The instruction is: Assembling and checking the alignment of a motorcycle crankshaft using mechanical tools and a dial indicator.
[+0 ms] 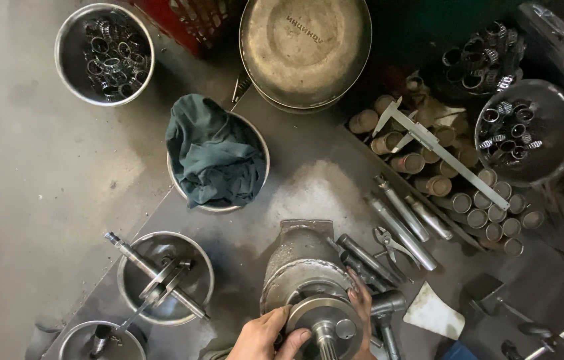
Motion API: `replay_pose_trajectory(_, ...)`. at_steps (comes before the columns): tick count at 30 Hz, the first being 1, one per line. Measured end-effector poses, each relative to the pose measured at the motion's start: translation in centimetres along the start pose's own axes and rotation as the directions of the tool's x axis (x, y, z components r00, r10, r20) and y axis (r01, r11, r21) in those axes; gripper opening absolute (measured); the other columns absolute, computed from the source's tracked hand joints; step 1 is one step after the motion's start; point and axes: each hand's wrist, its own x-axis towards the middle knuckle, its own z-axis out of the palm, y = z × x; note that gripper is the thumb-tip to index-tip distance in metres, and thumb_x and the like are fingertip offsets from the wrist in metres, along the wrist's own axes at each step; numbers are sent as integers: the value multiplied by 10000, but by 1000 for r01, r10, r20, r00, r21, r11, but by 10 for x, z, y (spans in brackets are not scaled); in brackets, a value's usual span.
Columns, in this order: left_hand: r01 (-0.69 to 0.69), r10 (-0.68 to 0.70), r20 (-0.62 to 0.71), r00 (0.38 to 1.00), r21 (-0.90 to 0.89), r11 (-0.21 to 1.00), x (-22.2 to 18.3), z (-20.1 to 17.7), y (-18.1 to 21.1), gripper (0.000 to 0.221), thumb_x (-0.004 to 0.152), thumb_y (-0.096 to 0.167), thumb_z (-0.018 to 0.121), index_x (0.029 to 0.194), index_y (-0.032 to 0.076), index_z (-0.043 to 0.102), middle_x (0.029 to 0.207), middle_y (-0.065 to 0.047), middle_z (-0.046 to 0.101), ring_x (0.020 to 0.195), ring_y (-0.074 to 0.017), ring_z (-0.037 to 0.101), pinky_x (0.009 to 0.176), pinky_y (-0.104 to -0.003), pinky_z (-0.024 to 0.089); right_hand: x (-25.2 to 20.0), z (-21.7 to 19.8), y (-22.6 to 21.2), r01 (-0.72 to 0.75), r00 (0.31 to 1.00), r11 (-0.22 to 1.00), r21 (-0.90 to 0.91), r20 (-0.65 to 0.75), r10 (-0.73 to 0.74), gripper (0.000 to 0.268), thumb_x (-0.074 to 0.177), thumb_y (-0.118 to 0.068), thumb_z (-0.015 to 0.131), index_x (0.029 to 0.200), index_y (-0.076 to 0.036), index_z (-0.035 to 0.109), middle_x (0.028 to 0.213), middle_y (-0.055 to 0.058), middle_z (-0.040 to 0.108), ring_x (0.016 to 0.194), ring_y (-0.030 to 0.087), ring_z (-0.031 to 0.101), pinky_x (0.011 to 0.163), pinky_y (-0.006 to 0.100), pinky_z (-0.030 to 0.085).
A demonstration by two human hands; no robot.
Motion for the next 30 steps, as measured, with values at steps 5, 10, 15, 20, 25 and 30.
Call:
replay_pose_trajectory(5,-49,50,-28,998,55,997,0,1,-2,431,915,250,813,1167,-64,658,949,-252,750,918,-407,767,776,-422,614,119,14,-15,24,1000,1000,-7,4,-23,527,1041,-225,574,1535,-99,438,1610,296,355,1504,464,415,1226,549,430)
replay_pose_trajectory(10,49,-50,34,998,29,998,14,-17,35,335,925,237,771,1120,-19,679,798,-234,691,783,-404,727,655,-429,566,135,16,-34,84,996,995,-47,20,-84,572,1020,-250,609,1528,-74,415,1597,304,377,1485,457,434,1221,544,423)
replay_pose_trajectory(15,200,-200,26,979,-1,980,20,-28,69,247,914,223,728,881,4,620,683,-225,623,572,-382,562,575,-425,510,134,10,-34,185,982,959,-215,63,-175,856,799,-283,791,1492,32,402,1507,263,440,1444,493,409,1199,576,369)
replay_pose_trajectory(20,11,-2,-59,998,149,989,22,-30,71,357,950,260,708,824,-53,591,686,-281,571,633,-454,504,554,-453,458,153,10,-56,151,987,963,-225,85,-135,1030,693,-305,883,1508,53,364,1546,269,399,1429,488,414,1190,520,367)
replay_pose_trajectory(25,-52,82,-120,989,238,970,24,-28,65,389,935,305,695,839,-69,647,659,-286,564,646,-447,573,529,-469,450,182,0,-75,77,987,986,-147,150,-55,1092,580,-212,932,1505,22,399,1580,230,417,1460,397,435,1201,449,364)
replay_pose_trajectory(30,73,-28,-219,975,203,976,28,-22,54,456,948,347,690,806,-84,653,636,-287,542,525,-338,448,549,-458,465,202,-13,-64,148,933,982,-117,346,-99,1113,596,-145,944,1551,3,392,1609,189,449,1486,322,479,1226,405,403)
